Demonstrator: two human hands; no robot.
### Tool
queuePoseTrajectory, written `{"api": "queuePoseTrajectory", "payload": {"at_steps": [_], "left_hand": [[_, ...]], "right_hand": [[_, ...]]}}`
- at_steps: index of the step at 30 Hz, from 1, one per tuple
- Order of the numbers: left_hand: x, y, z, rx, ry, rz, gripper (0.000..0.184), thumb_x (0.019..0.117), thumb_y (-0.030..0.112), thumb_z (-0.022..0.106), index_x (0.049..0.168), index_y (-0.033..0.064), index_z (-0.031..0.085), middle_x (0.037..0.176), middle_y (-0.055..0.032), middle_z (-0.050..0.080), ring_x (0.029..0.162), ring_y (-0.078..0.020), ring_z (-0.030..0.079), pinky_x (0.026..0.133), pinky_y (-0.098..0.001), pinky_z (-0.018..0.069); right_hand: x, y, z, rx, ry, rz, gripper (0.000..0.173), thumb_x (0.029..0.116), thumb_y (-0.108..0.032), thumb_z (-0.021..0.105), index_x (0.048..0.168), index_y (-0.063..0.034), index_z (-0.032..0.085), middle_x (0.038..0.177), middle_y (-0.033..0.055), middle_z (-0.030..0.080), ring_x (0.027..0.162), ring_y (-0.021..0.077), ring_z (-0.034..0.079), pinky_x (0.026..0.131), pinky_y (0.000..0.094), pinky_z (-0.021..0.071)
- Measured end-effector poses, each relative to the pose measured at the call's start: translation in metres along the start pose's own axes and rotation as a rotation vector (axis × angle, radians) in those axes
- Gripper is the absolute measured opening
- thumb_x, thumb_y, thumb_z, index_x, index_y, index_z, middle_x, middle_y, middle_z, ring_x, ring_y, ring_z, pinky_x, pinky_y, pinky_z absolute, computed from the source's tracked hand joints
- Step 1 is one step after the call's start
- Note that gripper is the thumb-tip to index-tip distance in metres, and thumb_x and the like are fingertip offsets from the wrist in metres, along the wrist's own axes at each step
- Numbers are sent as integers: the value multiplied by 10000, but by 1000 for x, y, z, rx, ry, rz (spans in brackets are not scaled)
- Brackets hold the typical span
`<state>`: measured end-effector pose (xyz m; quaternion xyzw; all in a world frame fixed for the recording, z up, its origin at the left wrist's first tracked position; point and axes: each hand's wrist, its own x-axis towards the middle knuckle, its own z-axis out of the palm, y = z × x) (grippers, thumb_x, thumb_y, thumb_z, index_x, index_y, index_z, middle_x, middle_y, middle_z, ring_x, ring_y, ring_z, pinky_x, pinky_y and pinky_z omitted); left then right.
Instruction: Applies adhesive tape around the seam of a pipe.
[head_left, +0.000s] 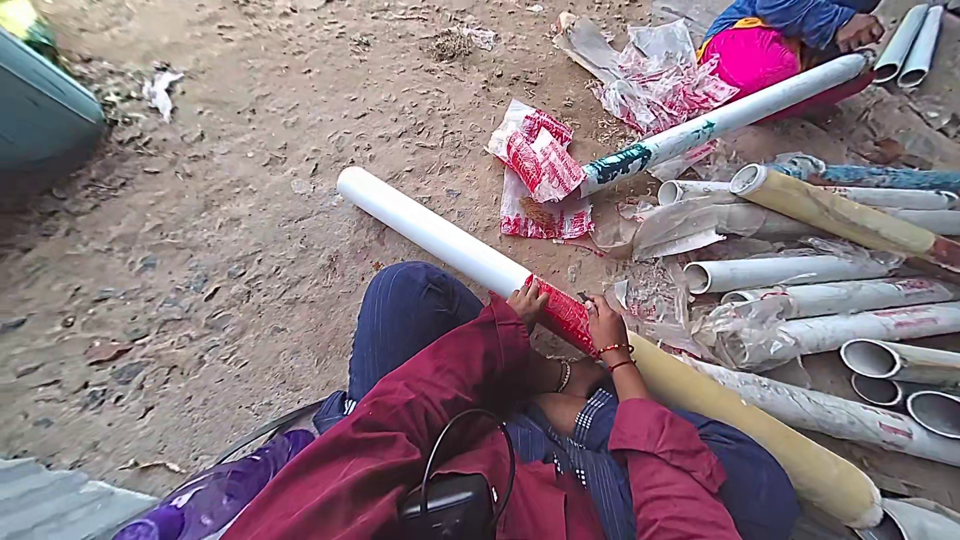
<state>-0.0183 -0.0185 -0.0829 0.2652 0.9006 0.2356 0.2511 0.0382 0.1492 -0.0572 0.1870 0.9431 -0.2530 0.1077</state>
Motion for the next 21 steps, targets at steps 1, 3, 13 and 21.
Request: {"api": "queuePoseTrajectory", "payload": {"at_steps": [1, 3, 13, 21], "left_hand": [[-1, 1, -1, 53, -47, 10, 378, 1033, 22, 498, 1396, -73, 547, 1431, -346, 517, 1367, -502, 485, 1087, -599, 402], [0, 3, -3, 170, -150, 48, 503, 988, -17, 572, 1483, -25, 483, 1514, -333, 440, 1414, -495, 429, 1117, -597, 373], [0, 11, -6, 91, -354, 20, 439, 1115, 67, 333, 1541, 45, 436, 1593, -265, 389, 1455, -522, 365, 1113, -670, 351], [-7, 47, -49, 186, -514, -106, 411, 1112, 119, 386, 1502, 16, 467, 1555, -284, 435, 1442, -490, 412, 1140, -658, 326]], "right_hand": [[-1, -2, 3, -21, -30, -4, 377, 1118, -130, 395, 1389, 61, 573, 1223, 302, 688, 1158, 458, 670, 1019, 571, 484], [-2, -3, 8, -67, -96, 1, 383, 1122, -124, 376, 1407, 61, 551, 1265, 299, 671, 1206, 442, 652, 1057, 548, 470], [-10, -2, 24, -49, 50, 79, 366, 1100, -57, 388, 1387, 95, 556, 1356, 295, 625, 1298, 402, 604, 1129, 487, 431], [-23, 7, -5, 115, 28, 100, 367, 1115, -74, 356, 1377, 87, 557, 1153, 264, 703, 1074, 377, 694, 1005, 498, 503]]}}
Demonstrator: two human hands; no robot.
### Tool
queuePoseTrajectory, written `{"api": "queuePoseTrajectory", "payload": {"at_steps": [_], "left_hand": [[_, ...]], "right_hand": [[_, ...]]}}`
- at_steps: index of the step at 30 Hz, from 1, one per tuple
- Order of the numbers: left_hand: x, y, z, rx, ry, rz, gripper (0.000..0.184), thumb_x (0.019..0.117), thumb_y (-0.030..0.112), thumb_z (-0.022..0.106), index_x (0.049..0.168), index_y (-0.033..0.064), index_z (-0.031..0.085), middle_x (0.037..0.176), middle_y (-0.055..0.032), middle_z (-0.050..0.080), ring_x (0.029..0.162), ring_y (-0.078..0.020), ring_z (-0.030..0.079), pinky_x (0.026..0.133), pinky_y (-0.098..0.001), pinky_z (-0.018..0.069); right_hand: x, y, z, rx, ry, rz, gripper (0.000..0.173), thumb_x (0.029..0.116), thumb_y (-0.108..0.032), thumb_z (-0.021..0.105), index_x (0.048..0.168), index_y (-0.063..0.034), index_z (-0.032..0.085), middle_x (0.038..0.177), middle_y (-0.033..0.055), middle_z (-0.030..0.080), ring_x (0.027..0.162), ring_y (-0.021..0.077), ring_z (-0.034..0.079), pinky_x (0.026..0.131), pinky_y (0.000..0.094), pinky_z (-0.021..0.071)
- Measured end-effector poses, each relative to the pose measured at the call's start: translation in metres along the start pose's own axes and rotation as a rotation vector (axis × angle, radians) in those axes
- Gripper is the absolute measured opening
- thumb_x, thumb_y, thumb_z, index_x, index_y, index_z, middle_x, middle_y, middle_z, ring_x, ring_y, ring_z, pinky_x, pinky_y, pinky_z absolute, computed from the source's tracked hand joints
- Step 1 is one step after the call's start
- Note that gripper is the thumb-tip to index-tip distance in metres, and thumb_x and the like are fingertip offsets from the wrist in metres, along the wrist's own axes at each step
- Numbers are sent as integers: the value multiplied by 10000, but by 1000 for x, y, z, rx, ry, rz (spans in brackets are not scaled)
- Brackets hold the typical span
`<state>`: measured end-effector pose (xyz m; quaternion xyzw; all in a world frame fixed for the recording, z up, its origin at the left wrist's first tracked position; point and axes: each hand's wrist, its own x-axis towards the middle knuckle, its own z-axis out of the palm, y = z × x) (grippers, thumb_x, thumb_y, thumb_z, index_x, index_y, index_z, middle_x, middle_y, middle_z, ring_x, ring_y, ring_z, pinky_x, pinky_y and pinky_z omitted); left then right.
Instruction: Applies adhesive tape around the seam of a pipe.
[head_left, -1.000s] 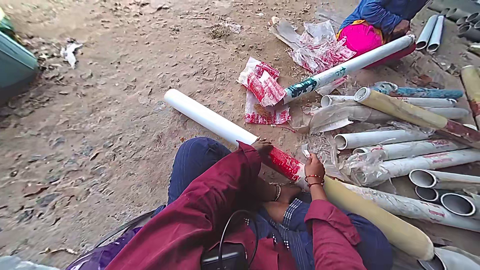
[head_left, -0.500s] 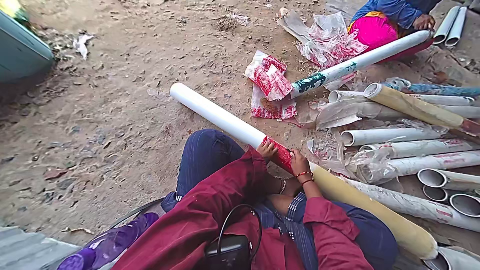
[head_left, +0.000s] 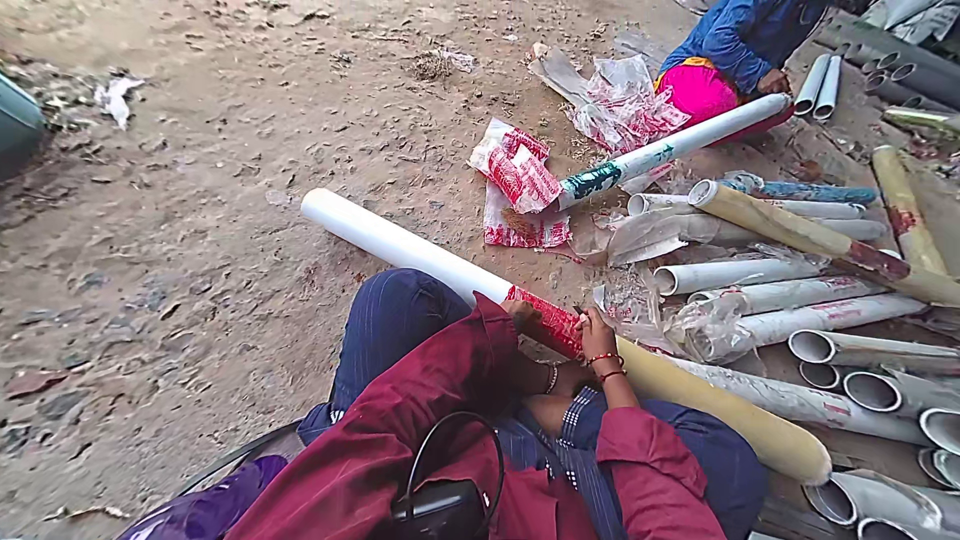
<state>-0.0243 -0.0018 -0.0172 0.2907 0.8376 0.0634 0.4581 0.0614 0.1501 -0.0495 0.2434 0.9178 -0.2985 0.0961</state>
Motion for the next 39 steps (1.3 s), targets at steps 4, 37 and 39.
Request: {"api": "queuePoseTrajectory", "payload": {"at_steps": [4, 37, 39], "left_hand": [[2, -10, -5, 3, 18, 124, 398, 1041, 76, 561, 1415, -55, 525, 1411, -360, 532, 1352, -531, 489, 1092, -660, 382], [47, -13, 89, -218, 851, 301, 209, 967, 9, 559, 1027, -104, 725, 1079, -278, 724, 1127, -460, 672, 978, -552, 505], [43, -12, 86, -222, 808, 315, 249, 998, 26, 524, 1062, -122, 714, 1113, -294, 718, 1136, -488, 662, 996, -591, 481]], "right_hand": [[9, 10, -5, 132, 3, 71, 345, 1116, -69, 363, 1349, 86, 564, 1141, 235, 706, 1019, 308, 711, 954, 432, 539], [7, -27, -5, -521, -415, -195, 395, 1127, -174, 369, 1421, -10, 577, 1347, 249, 649, 1285, 405, 611, 1096, 550, 437], [7, -32, -6, -591, -443, -249, 388, 1117, -138, 368, 1408, -6, 588, 1363, 244, 641, 1295, 402, 605, 1097, 553, 435]]}}
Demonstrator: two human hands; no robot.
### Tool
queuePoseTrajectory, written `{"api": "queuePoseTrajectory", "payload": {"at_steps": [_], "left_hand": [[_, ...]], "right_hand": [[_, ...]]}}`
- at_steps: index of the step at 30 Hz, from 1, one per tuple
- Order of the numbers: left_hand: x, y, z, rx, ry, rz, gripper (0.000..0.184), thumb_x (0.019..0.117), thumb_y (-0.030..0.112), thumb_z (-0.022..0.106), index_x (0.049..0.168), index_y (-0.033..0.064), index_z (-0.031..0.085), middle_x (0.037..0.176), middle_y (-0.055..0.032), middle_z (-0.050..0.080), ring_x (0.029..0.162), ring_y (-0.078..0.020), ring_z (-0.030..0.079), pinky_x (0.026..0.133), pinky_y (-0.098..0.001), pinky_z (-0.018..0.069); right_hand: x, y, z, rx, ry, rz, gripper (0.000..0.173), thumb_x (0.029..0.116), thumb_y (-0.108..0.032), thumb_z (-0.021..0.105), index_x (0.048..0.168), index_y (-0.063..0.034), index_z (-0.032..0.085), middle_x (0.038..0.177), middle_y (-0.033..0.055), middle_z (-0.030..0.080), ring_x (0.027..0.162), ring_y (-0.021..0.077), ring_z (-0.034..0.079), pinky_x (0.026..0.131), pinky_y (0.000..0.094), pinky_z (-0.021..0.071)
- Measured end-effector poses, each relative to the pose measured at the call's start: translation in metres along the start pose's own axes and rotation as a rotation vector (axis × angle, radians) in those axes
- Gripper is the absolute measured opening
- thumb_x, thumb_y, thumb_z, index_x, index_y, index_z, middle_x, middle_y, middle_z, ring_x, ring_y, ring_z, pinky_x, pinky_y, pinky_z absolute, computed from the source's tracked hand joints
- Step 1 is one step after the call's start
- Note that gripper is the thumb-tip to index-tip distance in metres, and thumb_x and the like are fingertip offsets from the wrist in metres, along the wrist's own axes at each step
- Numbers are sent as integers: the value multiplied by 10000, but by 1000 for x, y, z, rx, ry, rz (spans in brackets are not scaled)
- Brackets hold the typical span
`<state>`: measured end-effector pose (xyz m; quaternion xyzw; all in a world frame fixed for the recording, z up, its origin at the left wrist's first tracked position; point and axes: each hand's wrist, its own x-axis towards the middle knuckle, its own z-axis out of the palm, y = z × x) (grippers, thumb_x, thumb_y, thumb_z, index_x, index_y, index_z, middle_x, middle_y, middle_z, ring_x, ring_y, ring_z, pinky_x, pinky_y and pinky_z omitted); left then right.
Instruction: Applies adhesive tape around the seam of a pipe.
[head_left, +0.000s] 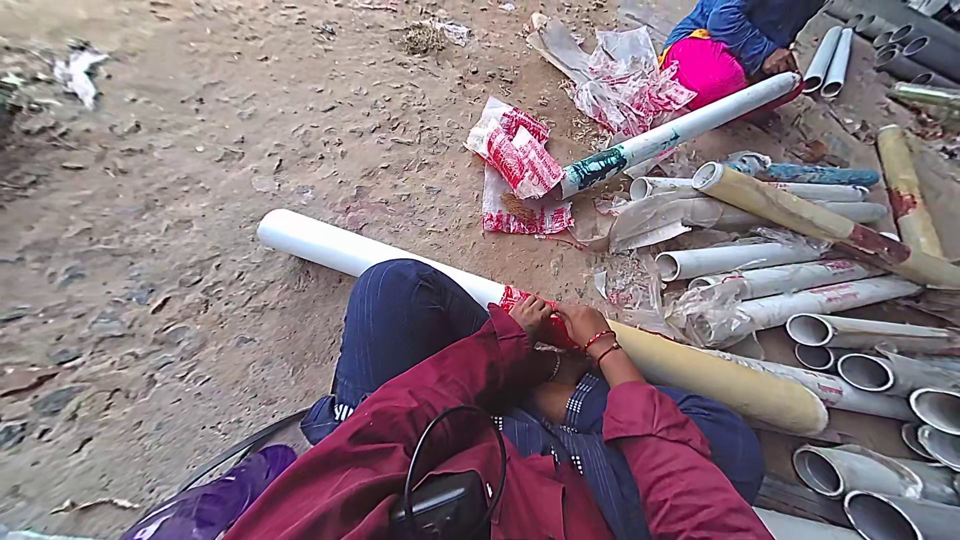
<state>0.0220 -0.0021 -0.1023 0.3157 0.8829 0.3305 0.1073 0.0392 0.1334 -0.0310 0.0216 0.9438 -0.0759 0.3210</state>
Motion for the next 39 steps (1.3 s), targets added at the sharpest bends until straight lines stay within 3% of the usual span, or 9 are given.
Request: {"api": "queuePoseTrajectory", "payload": {"at_steps": [4, 7, 12, 18, 22, 26, 31, 37, 39], "left_hand": [[3, 19, -19, -49, -140, -176, 311, 1038, 49, 454, 1120, -100, 714, 1198, -252, 711, 1237, -440, 613, 1095, -559, 393], [2, 12, -29, 28, -277, -42, 322, 1059, 55, 421, 1185, -101, 672, 1270, -266, 676, 1269, -467, 591, 1084, -581, 414], [0, -5, -11, 43, -141, 62, 269, 1029, 56, 483, 1093, -81, 705, 1171, -254, 704, 1211, -448, 622, 1001, -573, 473], [9, -3, -13, 49, -237, -44, 297, 1050, 47, 450, 1222, -82, 654, 1265, -301, 645, 1276, -470, 575, 1060, -565, 444], [16, 10, -26, 138, -429, -135, 361, 1054, 118, 490, 1368, -42, 570, 1451, -272, 532, 1416, -424, 454, 1146, -543, 368], [11, 23, -15, 197, -473, -89, 589, 1001, 140, 613, 1517, -54, 402, 1606, -260, 365, 1536, -392, 285, 1256, -506, 173], [20, 29, 1, 191, -424, -111, 478, 1027, 8, 485, 1490, -93, 425, 1554, -303, 419, 1477, -443, 373, 1211, -518, 279], [19, 31, -1, 212, -473, -83, 472, 1009, 72, 562, 1449, -83, 488, 1508, -281, 483, 1454, -431, 407, 1183, -529, 316], [11, 24, 10, 169, -354, -26, 360, 1022, 68, 524, 1338, -88, 594, 1395, -275, 589, 1364, -438, 509, 1125, -550, 380]], "right_hand": [[0, -2, -7, -141, -49, -77, 384, 1079, -50, 393, 1397, -4, 604, 1347, 258, 646, 1296, 416, 597, 1110, 552, 420], [-2, 4, -14, -199, -102, -86, 386, 1065, -26, 414, 1406, 1, 593, 1350, 267, 637, 1298, 425, 591, 1106, 561, 419], [-13, 22, -14, -293, -164, -51, 368, 1032, 20, 447, 1368, 21, 597, 1309, 294, 641, 1264, 462, 596, 1072, 594, 430], [-31, 37, -17, -352, -237, 29, 406, 1012, 51, 463, 1405, 26, 563, 1295, 316, 631, 1251, 482, 593, 1037, 607, 446], [-40, 43, -16, -412, -268, 55, 352, 1009, 66, 458, 1339, 67, 581, 1255, 319, 642, 1214, 488, 610, 1018, 598, 458], [-46, 52, -26, -331, -229, 173, 326, 1048, -13, 437, 1321, 48, 603, 1257, 301, 654, 1212, 470, 620, 987, 603, 470], [-59, 89, -24, 221, 217, 405, 382, 1126, -191, 395, 1407, -22, 590, 1242, 286, 684, 1199, 452, 648, 1035, 596, 455], [-34, 105, -11, 364, 12, 353, 358, 1099, -75, 415, 1397, 68, 553, 1357, 270, 622, 1305, 394, 581, 1129, 521, 404], [-25, 107, -4, 326, -45, 314, 352, 1086, -72, 443, 1376, 85, 568, 1406, 289, 581, 1364, 411, 525, 1162, 533, 360]]}}
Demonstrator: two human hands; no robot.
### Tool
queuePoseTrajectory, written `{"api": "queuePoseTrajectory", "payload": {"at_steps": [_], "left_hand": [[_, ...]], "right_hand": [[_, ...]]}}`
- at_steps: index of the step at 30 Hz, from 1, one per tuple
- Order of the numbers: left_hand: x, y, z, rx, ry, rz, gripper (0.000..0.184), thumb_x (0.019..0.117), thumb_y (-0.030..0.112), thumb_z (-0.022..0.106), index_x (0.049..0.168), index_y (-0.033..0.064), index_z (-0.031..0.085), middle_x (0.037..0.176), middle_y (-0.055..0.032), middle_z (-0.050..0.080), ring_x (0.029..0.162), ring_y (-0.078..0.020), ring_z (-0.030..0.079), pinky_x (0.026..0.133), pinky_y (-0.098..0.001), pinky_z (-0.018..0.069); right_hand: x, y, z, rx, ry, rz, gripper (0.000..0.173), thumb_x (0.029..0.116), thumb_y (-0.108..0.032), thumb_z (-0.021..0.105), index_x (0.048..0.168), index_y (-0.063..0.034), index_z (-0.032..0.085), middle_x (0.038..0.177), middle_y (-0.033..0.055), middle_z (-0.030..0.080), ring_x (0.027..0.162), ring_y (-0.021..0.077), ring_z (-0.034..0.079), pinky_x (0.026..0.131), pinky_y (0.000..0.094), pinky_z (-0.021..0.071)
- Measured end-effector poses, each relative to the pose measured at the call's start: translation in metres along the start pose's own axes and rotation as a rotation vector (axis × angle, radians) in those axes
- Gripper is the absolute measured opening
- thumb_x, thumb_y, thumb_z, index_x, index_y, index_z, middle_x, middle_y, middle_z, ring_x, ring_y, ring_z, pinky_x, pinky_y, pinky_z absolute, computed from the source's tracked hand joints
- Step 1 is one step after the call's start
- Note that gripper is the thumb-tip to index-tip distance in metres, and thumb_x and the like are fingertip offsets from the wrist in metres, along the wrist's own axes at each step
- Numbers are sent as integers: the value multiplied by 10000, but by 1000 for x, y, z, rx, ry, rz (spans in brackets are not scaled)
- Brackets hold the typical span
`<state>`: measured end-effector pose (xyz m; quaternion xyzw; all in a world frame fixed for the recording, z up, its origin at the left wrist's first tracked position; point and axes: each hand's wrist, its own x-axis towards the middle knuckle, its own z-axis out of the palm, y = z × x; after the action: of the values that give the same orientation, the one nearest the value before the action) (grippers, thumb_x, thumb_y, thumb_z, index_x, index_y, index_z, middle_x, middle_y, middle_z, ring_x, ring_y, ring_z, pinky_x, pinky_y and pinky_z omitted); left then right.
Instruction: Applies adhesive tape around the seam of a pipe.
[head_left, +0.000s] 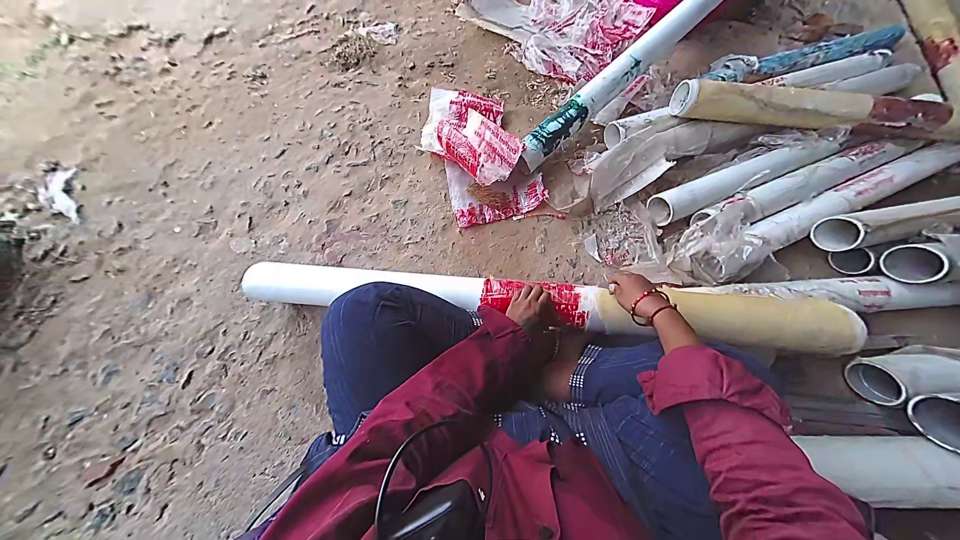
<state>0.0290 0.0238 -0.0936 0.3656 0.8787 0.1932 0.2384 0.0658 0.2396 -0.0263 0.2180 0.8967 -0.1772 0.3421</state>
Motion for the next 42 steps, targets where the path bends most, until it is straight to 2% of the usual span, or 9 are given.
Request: {"api": "queuePoseTrajectory", "payload": {"at_steps": [4, 10, 13, 17, 20, 24, 30, 36, 42], "left_hand": [[-4, -9, 13, 18, 101, 110, 292, 1017, 29, 515, 1239, -96, 657, 1261, -305, 655, 1261, -490, 579, 1048, -597, 433], [-10, -5, 14, 111, 107, 92, 484, 988, 31, 557, 1446, -110, 492, 1524, -322, 460, 1420, -480, 452, 1190, -549, 308], [-2, -8, 32, 133, 316, 175, 434, 940, 3, 600, 1360, -104, 585, 1377, -335, 591, 1269, -502, 589, 1093, -566, 427], [11, 8, -4, 126, -130, 2, 598, 967, 144, 655, 1493, -54, 450, 1508, -307, 466, 1426, -469, 424, 1167, -562, 326], [17, 6, -10, 113, -118, 25, 689, 908, 221, 750, 1485, -33, 475, 1500, -283, 489, 1428, -465, 419, 1169, -564, 329], [30, 10, -21, 128, -191, -6, 780, 911, 242, 765, 1524, -61, 389, 1582, -283, 381, 1508, -437, 306, 1226, -535, 246], [57, 30, -25, 169, -307, -57, 796, 886, 263, 780, 1516, -47, 404, 1535, -271, 425, 1446, -420, 393, 1181, -535, 319], [53, 23, -7, 104, -242, -44, 549, 893, 204, 764, 1359, -21, 581, 1421, -242, 547, 1385, -397, 476, 1133, -544, 377], [40, 17, 0, 125, -152, 99, 460, 949, 187, 688, 1350, -25, 609, 1338, -263, 606, 1302, -422, 552, 1088, -545, 422]], "right_hand": [[8, -1, 2, -23, -20, 12, 370, 1082, -77, 444, 1400, 75, 556, 1450, 283, 550, 1397, 405, 498, 1175, 532, 349], [-7, -10, -4, 74, 92, 69, 380, 1099, -94, 409, 1427, 37, 548, 1411, 286, 583, 1360, 416, 535, 1144, 544, 380], [-15, -23, 1, 114, 169, 155, 400, 1103, -105, 396, 1470, 8, 509, 1422, 263, 583, 1355, 395, 549, 1125, 530, 410], [1, -37, 28, 75, 332, 179, 416, 1046, -14, 461, 1456, 5, 526, 1435, 248, 574, 1367, 404, 519, 1122, 560, 380], [29, -36, 43, 81, 392, 168, 449, 1028, -11, 490, 1474, -25, 531, 1410, 245, 599, 1359, 416, 526, 1137, 585, 347], [50, -37, 43, 141, 506, 160, 357, 1057, -85, 493, 1397, -15, 577, 1312, 250, 651, 1216, 423, 626, 1035, 587, 442], [52, -35, 40, 187, 558, 169, 326, 1078, -128, 464, 1345, 4, 595, 1237, 256, 679, 1140, 431, 667, 954, 591, 495], [51, -32, 43, 196, 583, 149, 330, 1086, -127, 431, 1319, 34, 602, 1196, 278, 687, 1085, 467, 682, 863, 617, 518], [47, -33, 44, 186, 566, 158, 349, 1089, -145, 413, 1331, 22, 602, 1212, 273, 685, 1093, 459, 681, 874, 612, 516]]}}
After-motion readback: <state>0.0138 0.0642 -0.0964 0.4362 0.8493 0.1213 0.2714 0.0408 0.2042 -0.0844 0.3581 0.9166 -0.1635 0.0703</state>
